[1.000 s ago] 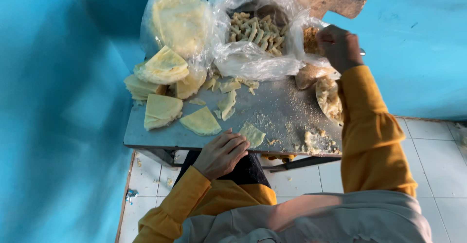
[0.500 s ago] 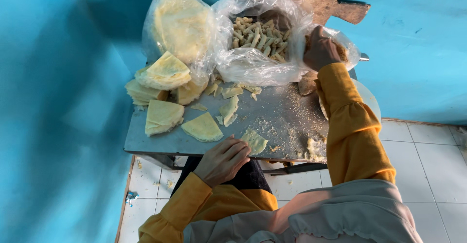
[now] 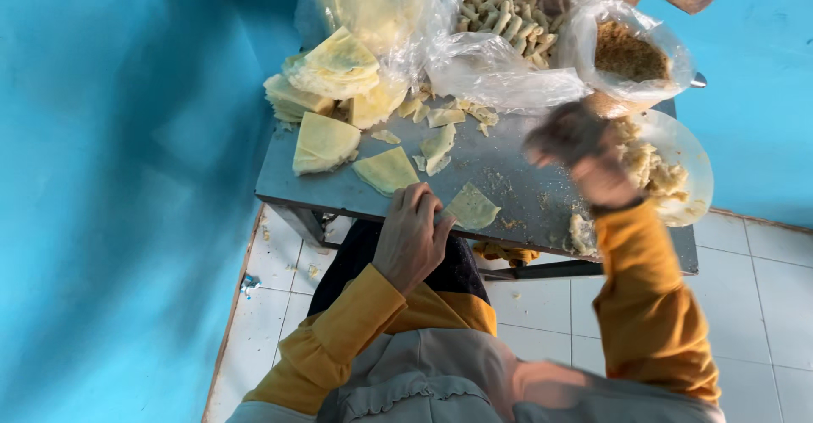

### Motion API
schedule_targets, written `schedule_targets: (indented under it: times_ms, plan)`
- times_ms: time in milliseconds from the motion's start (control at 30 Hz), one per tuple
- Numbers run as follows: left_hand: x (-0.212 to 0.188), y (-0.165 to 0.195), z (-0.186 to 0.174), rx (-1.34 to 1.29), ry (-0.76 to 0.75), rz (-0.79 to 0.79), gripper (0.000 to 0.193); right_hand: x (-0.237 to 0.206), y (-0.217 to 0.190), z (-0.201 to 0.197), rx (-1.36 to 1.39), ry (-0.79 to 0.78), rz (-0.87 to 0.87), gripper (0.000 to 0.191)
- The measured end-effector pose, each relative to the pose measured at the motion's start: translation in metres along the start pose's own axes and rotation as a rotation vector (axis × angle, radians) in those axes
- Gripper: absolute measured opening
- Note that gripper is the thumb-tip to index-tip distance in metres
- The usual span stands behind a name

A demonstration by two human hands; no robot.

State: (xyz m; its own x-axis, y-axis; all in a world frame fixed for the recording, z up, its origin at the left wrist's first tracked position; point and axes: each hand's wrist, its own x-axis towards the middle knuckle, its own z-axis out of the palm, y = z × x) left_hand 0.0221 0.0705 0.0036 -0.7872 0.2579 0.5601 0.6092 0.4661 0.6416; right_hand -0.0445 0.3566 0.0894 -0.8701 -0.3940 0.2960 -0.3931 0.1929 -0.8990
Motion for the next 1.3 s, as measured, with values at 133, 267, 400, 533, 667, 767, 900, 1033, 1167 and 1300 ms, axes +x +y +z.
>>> schedule_targets:
  times_ms: [133,267,400,533,667,767,900,1033,1167,1300]
  plan:
    - [0.002,0.005,0.001,0.047,-0.010,-0.023,0.020,-0.021,0.015,0.088,-0.245,-0.047,0.255,0.034]
    - [0.004,0.007,0.004,0.102,-0.044,-0.053,0.016,-0.045,0.011,0.109,-0.779,-0.057,-0.114,0.031]
    - [0.005,0.007,0.008,0.154,-0.038,-0.050,0.013,-0.065,0.002,0.103,-0.970,0.023,-0.365,0.041]
    - [0.006,0.006,0.011,0.208,-0.073,-0.011,0.013,-0.073,0.002,0.102,-0.864,0.230,0.001,0.030]
    - [0.006,0.010,0.013,0.173,-0.082,-0.034,0.014,-0.068,0.010,0.102,-0.892,0.216,-0.033,0.028]
    - [0.007,0.013,0.013,0.082,-0.081,-0.055,0.013,-0.064,0.012,0.101,-0.984,0.198,-0.069,0.028]
    - [0.001,0.018,0.011,-0.017,-0.093,-0.057,0.011,-0.065,0.007,0.103,-0.921,0.181,0.000,0.035]
    - [-0.005,0.020,0.010,-0.078,-0.043,0.024,0.026,-0.066,0.002,0.109,-0.769,0.177,0.061,0.035]
    - [-0.006,0.015,0.015,-0.073,-0.098,0.055,0.022,-0.064,-0.003,0.114,-0.757,0.141,0.019,0.035]
    - [-0.003,0.001,0.024,0.040,-0.188,0.139,0.018,-0.065,-0.010,0.112,-0.751,0.068,-0.016,0.040]
